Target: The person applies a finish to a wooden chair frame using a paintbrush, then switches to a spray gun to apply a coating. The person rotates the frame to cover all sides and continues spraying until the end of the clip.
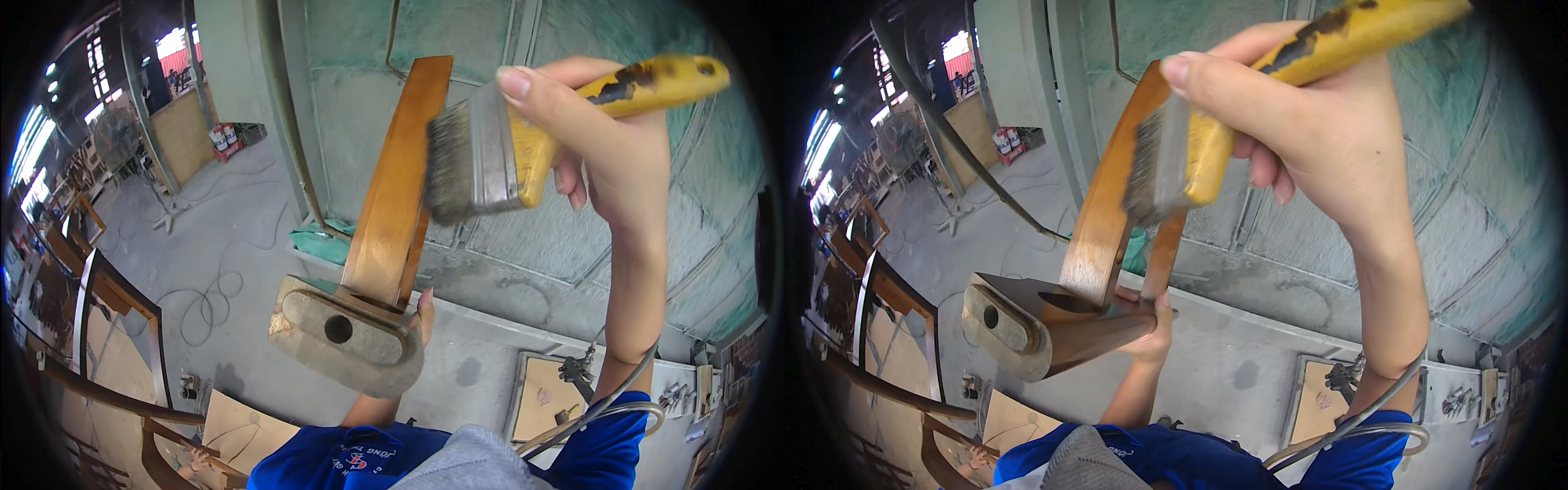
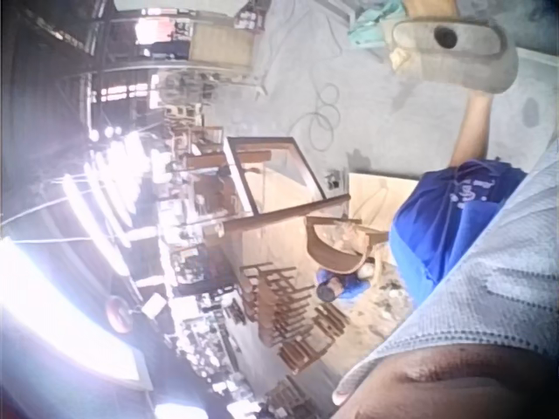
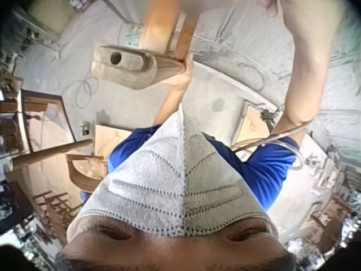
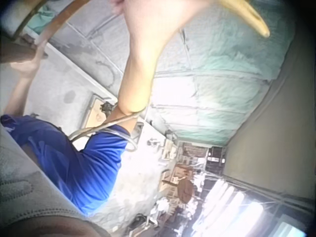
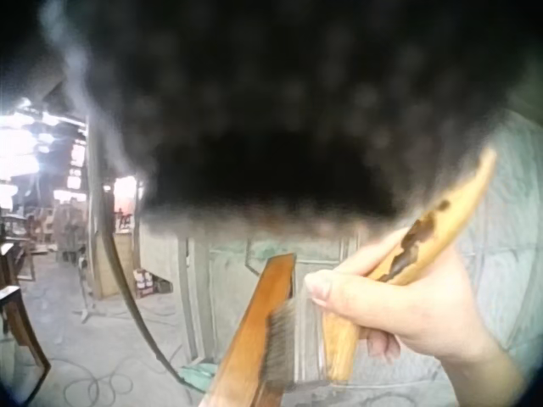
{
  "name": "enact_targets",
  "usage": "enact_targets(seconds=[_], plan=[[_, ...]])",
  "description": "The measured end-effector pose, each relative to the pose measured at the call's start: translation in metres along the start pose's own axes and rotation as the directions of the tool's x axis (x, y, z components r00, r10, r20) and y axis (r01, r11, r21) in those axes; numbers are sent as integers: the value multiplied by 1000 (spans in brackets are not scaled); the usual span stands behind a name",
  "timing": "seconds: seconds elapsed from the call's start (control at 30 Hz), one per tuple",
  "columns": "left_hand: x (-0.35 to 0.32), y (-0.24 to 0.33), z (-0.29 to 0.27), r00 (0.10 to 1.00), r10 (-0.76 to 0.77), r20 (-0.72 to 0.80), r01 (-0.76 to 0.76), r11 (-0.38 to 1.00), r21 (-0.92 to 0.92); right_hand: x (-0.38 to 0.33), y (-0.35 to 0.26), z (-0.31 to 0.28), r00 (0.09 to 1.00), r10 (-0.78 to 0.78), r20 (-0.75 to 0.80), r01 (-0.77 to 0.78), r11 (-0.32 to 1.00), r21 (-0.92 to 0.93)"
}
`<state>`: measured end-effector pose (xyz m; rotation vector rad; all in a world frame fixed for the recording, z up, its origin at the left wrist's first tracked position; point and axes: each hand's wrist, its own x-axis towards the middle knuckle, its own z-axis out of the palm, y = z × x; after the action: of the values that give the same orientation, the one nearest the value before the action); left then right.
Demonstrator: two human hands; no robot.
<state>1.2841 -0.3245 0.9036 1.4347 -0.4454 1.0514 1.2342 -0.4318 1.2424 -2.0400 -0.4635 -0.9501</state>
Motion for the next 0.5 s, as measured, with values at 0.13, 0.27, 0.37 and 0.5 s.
enact_targets(seconds=[0.13, 0.27, 0.37, 0.5], plan=[[7, 9, -1, 994, 89, 63, -97, 988, 124, 5, 6, 0, 997, 49, 60, -50, 999, 19], [7, 13, 8, 995, 68, 79, -77, 990, 117, 7, 17, -2, 999, -17, -47, 12, 996, -88], [6, 13, 12, 993, 76, 89, -85, 991, 102, 4, 10, -3, 999, 45, -4, -45, 995, -93], [7, 10, 10, 995, 68, 70, -75, 992, 104, 6, -23, 0, 962, 251, -107, -262, 959, -109]])
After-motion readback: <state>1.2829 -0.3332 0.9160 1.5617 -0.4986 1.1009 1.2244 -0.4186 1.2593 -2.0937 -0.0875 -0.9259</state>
